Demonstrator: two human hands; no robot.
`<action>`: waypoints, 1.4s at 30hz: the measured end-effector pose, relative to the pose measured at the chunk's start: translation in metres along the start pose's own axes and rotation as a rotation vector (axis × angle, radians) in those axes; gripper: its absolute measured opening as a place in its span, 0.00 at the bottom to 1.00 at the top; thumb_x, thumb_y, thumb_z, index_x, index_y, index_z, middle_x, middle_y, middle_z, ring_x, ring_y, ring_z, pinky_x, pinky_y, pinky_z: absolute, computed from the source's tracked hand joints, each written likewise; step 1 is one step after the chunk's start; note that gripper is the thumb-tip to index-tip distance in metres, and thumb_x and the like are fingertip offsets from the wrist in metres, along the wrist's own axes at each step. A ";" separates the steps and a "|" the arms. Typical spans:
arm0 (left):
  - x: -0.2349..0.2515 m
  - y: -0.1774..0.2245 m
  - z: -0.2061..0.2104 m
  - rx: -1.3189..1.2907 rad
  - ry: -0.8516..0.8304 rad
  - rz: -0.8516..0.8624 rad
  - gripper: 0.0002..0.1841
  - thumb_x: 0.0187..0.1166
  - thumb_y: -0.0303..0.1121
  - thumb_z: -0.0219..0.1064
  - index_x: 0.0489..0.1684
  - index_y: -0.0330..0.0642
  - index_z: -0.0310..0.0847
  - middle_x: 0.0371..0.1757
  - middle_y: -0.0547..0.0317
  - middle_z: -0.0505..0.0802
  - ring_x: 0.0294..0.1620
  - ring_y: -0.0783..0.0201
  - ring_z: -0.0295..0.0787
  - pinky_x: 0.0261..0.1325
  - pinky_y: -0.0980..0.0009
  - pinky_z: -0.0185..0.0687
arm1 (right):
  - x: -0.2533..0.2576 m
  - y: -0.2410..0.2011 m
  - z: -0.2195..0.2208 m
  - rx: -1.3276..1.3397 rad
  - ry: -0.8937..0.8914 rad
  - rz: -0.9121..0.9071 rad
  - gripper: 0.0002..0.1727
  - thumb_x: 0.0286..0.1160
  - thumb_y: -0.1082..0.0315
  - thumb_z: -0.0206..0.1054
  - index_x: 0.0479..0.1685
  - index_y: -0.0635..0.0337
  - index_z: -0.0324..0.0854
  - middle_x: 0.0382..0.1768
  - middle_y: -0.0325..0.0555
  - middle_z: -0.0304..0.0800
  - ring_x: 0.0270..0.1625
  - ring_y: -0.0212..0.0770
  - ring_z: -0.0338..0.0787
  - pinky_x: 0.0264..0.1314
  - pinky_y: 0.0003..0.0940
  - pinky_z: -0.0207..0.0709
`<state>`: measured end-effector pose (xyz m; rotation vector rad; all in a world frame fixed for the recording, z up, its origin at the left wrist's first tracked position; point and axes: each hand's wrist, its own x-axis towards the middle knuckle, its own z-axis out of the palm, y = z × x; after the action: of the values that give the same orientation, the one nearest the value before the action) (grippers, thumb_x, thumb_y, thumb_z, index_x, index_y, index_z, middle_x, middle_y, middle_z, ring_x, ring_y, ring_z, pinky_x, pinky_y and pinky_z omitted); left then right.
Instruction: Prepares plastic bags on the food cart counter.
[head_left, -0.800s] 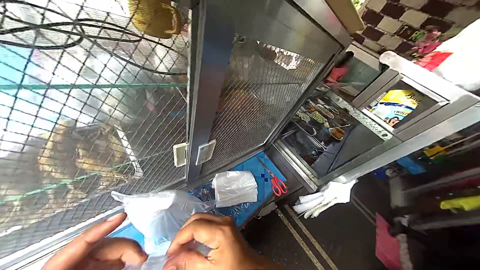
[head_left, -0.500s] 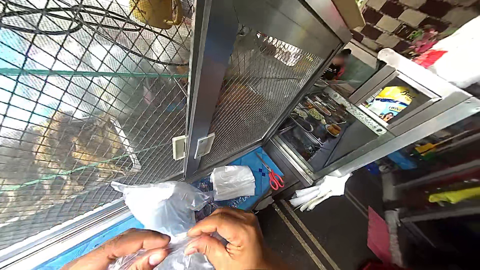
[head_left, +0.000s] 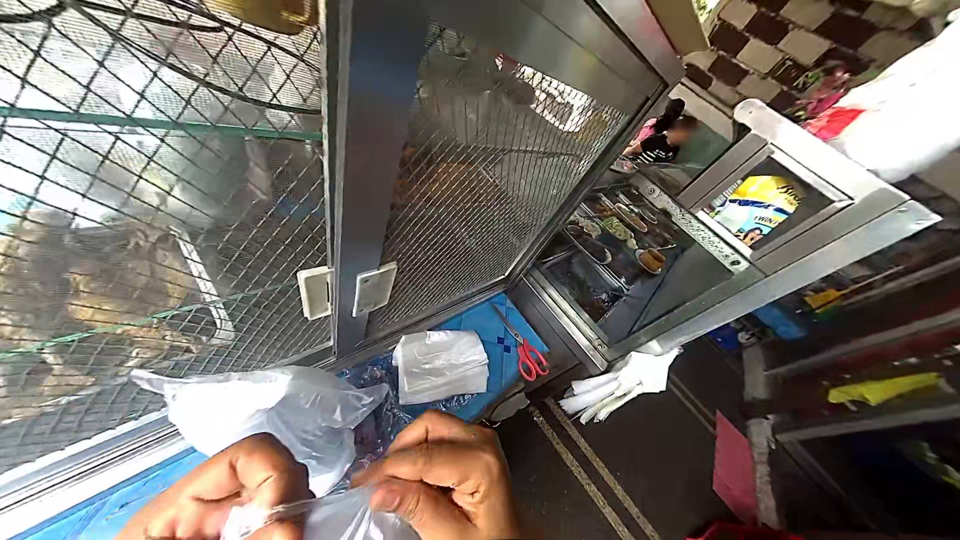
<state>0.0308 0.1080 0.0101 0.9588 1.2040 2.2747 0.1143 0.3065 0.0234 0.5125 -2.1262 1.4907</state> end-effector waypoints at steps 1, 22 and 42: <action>0.001 -0.005 0.003 -0.015 -0.041 -0.034 0.08 0.77 0.39 0.75 0.47 0.65 0.85 0.34 0.86 0.90 0.30 0.86 0.84 0.35 0.86 0.80 | -0.003 0.002 -0.007 0.098 0.000 0.003 0.14 0.83 0.69 0.66 0.40 0.73 0.90 0.42 0.55 0.92 0.49 0.35 0.90 0.54 0.26 0.84; -0.056 -0.064 0.063 0.054 0.085 -0.222 0.10 0.87 0.45 0.63 0.36 0.57 0.82 0.23 0.81 0.82 0.25 0.87 0.76 0.30 0.87 0.72 | -0.039 0.041 -0.059 1.212 -0.237 0.474 0.12 0.88 0.53 0.60 0.44 0.47 0.84 0.18 0.28 0.83 0.22 0.26 0.87 0.34 0.28 0.88; -0.013 -0.017 -0.080 0.197 0.720 -0.556 0.09 0.88 0.26 0.52 0.55 0.37 0.77 0.34 0.60 0.91 0.34 0.71 0.89 0.39 0.70 0.89 | 0.037 0.098 0.054 -0.402 -0.031 0.294 0.09 0.71 0.74 0.68 0.44 0.68 0.91 0.42 0.53 0.93 0.46 0.45 0.93 0.55 0.42 0.88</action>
<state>-0.0182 0.0642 -0.0408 -0.2022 1.7257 2.0871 0.0203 0.2872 -0.0447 0.0799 -2.5228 1.1484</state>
